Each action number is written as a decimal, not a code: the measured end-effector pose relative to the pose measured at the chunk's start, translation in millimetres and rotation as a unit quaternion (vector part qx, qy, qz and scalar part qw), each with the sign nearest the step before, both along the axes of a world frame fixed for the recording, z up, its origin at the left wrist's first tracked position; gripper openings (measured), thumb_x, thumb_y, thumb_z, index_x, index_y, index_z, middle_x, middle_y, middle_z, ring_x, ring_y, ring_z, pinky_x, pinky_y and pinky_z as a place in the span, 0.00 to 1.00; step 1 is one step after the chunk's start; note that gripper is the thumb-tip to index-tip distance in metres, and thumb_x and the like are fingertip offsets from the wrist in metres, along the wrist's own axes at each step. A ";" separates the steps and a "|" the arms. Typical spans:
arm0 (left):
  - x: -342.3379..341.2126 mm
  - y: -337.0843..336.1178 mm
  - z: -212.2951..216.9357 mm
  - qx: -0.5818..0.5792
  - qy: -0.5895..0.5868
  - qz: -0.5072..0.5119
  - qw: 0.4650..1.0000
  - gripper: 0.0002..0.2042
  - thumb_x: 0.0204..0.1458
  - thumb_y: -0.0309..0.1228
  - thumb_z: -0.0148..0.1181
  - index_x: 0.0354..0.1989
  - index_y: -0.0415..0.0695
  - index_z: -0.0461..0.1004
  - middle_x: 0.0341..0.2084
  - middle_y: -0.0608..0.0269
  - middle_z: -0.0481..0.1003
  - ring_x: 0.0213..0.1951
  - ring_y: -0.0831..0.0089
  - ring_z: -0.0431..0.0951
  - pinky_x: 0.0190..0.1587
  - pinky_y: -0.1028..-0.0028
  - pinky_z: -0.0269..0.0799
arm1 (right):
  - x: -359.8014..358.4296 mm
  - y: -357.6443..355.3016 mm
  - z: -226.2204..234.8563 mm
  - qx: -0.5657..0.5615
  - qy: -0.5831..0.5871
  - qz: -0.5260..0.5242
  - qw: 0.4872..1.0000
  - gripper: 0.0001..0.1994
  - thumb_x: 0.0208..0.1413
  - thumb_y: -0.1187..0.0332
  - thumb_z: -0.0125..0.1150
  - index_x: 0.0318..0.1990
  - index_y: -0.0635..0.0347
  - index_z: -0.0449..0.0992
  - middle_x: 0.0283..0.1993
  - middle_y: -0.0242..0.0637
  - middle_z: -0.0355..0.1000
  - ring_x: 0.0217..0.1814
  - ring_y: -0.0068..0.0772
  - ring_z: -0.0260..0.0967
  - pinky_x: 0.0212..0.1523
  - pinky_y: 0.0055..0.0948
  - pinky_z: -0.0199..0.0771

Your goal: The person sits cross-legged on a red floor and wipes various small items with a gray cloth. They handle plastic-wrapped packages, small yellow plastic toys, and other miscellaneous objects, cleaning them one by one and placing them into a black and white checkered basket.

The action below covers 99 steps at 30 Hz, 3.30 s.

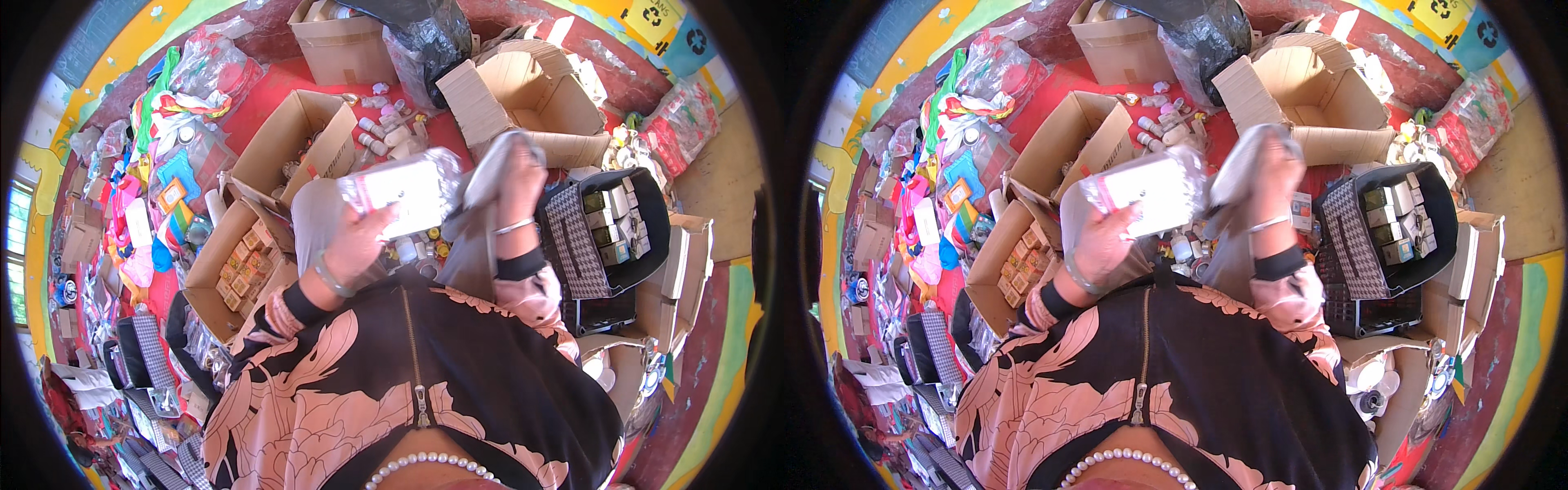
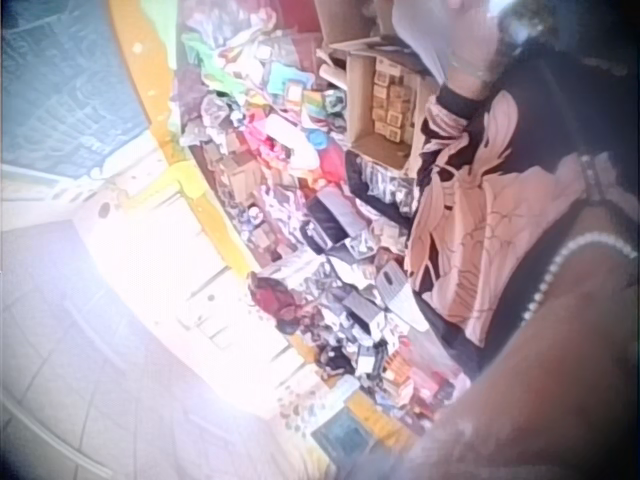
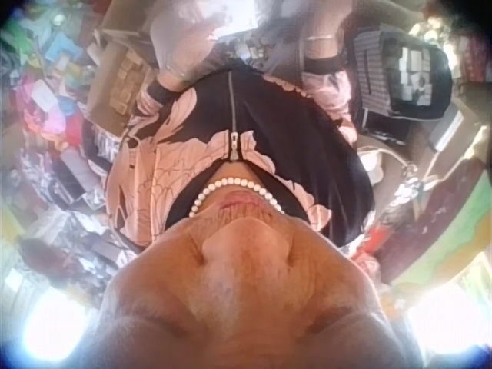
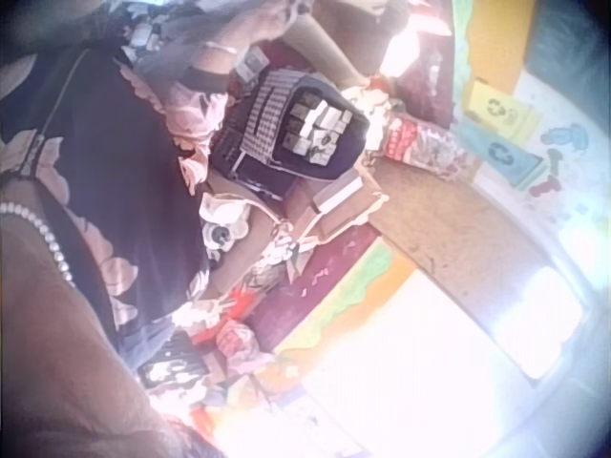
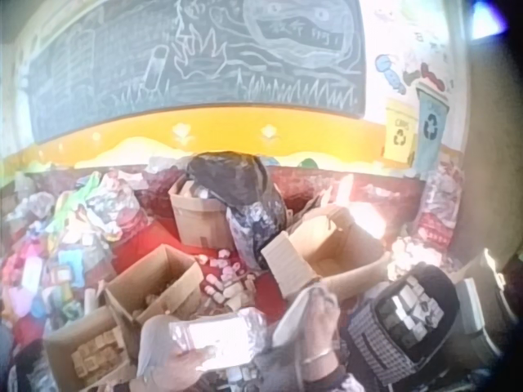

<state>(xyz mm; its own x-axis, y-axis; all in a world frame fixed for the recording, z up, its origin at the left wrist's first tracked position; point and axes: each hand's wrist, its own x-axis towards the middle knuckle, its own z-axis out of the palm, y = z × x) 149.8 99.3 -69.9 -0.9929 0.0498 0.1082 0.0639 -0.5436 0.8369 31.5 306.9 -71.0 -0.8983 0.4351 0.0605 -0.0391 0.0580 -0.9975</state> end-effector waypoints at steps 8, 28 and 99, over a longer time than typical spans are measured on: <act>-12.8 -21.3 -1.8 0.234 -0.067 0.042 0.969 0.17 0.57 0.30 0.46 0.53 0.36 0.61 0.48 0.56 0.68 0.51 0.67 0.68 0.55 0.67 0.61 | 23.4 41.5 7.9 -0.365 0.126 0.243 0.890 0.24 0.54 0.52 0.52 0.51 0.60 0.65 0.48 0.39 0.68 0.47 0.35 0.67 0.49 0.36 0.69; 0.1 -21.9 -0.6 -0.326 0.181 -0.193 0.908 0.22 0.51 0.26 0.55 0.55 0.38 0.58 0.47 0.64 0.67 0.48 0.78 0.64 0.52 0.75 0.60 | 74.5 -56.8 29.0 0.433 0.381 0.303 0.759 0.16 0.47 0.58 0.51 0.39 0.57 0.75 0.39 0.41 0.72 0.43 0.49 0.68 0.46 0.45 0.64; -13.1 -54.0 37.0 -0.362 0.019 -0.279 0.889 0.18 0.47 0.28 0.56 0.47 0.39 0.63 0.37 0.64 0.69 0.39 0.80 0.67 0.44 0.76 0.65 | 56.9 -41.4 17.4 0.025 0.158 0.560 0.813 0.24 0.46 0.72 0.59 0.53 0.64 0.64 0.51 0.43 0.66 0.51 0.36 0.66 0.51 0.27 0.65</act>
<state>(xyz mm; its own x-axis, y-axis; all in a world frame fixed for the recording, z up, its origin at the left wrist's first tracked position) 136.7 45.4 -32.9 -0.7876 0.6042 -0.1206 -0.0117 0.1811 0.9834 88.4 265.5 -53.6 -0.6659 -0.6549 0.3574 -0.3492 -0.1497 -0.9250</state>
